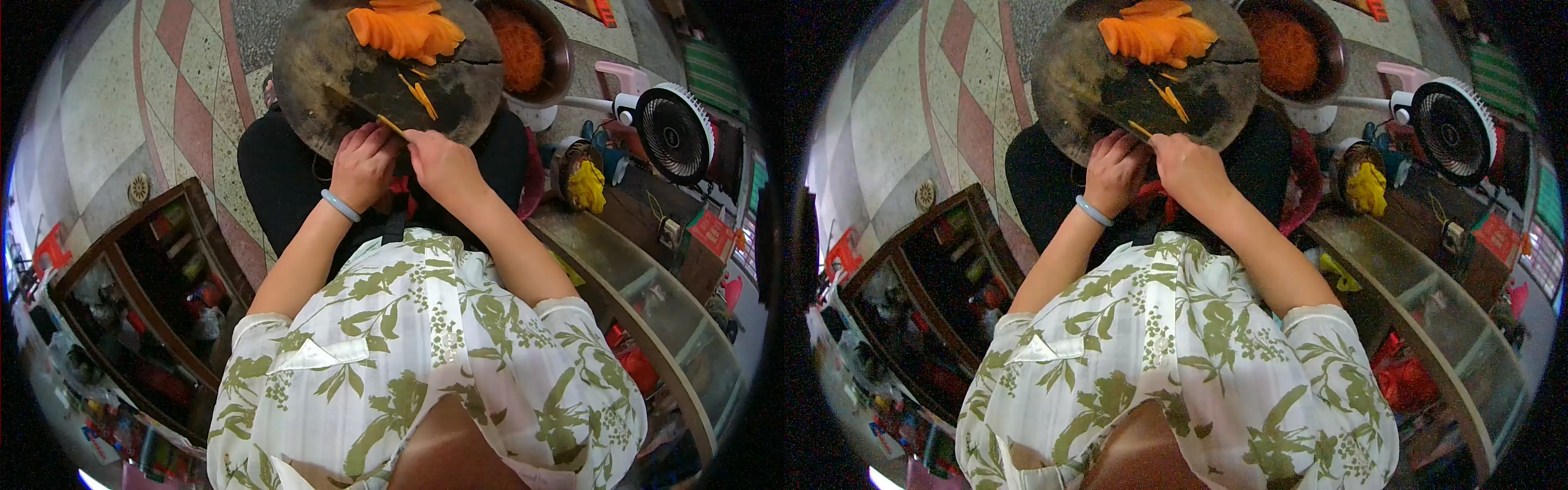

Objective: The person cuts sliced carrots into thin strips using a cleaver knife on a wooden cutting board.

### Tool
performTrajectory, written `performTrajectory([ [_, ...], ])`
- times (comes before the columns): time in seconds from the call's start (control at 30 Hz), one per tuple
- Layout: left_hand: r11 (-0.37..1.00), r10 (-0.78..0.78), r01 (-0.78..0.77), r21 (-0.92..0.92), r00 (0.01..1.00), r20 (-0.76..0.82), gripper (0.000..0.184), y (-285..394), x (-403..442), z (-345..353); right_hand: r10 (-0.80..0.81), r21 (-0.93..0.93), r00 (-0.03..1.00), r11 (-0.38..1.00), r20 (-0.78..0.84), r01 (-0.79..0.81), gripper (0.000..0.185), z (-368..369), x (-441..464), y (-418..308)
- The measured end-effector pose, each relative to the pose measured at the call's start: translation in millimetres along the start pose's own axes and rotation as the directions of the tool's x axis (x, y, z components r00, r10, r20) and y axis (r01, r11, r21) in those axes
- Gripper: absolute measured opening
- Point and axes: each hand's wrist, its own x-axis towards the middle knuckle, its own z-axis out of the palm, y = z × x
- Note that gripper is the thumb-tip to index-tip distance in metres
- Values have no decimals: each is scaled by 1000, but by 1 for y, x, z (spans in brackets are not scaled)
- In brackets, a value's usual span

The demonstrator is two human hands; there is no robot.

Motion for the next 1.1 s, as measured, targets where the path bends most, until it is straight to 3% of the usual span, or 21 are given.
performTrajectory([
  [0.1,1000,12,-12,6,999,-44,25,-2,4,2,-48,14,995,999,-84,50,17,-4,1,6],
  [0.3,1000,-5,5,9,1000,-26,29,0,1,2,33,-40,996,999,81,-30,22,-14,-21,1],
  [0.6,1000,20,-20,4,996,-90,30,-3,2,5,-82,55,987,994,-137,90,20,7,5,9],
  [0.8,999,-5,2,-36,997,-75,29,0,1,2,26,-17,997,1000,76,-25,21,-13,-22,0],
  [1.0,999,7,-10,-33,995,-95,27,0,2,1,-19,-51,1000,999,-4,19,20,1,-5,-4],
  [1.1,999,34,-37,-27,993,-110,26,-2,1,2,-40,66,995,997,-97,46,21,6,5,5],
])
